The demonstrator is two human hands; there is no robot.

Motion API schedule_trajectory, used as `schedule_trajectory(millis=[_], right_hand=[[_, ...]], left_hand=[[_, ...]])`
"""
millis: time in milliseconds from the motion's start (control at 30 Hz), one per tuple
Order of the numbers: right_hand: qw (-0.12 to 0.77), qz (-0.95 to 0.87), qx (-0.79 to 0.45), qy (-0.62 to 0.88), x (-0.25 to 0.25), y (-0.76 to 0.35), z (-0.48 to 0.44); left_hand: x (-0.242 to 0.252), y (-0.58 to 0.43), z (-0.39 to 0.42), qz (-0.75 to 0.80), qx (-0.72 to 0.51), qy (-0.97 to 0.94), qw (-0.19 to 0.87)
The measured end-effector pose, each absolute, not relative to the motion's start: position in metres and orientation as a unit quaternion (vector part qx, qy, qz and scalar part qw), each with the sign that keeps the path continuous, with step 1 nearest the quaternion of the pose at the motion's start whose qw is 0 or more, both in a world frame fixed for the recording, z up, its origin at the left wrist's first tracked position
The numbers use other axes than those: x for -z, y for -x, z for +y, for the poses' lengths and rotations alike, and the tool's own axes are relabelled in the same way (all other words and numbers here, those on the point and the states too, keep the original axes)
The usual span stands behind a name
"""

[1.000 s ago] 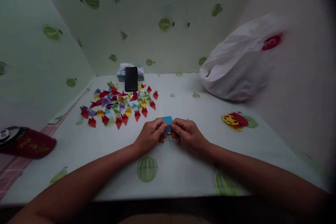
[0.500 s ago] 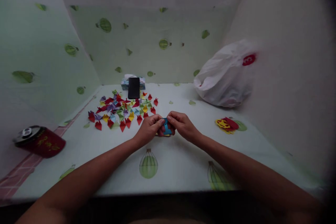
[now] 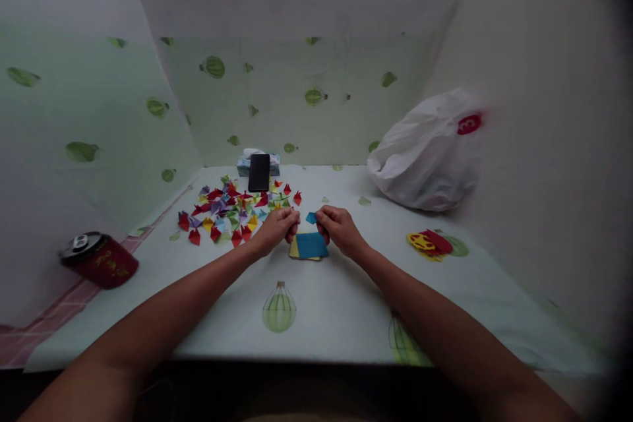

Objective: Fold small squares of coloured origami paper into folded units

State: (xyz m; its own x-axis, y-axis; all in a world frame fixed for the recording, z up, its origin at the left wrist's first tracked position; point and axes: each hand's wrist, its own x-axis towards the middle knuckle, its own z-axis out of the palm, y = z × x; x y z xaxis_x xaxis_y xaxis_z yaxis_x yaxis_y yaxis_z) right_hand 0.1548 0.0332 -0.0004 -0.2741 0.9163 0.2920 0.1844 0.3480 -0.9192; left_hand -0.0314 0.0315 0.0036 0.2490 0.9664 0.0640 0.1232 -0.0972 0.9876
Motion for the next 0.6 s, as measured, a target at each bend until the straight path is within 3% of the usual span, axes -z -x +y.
schedule_trajectory(millis=[600], right_hand=[[0.432,-0.71,-0.402,0.384,0.011,-0.155,0.029]], left_hand=[[-0.009,0.026,0.033,0.389,-0.331,-0.67,0.538]])
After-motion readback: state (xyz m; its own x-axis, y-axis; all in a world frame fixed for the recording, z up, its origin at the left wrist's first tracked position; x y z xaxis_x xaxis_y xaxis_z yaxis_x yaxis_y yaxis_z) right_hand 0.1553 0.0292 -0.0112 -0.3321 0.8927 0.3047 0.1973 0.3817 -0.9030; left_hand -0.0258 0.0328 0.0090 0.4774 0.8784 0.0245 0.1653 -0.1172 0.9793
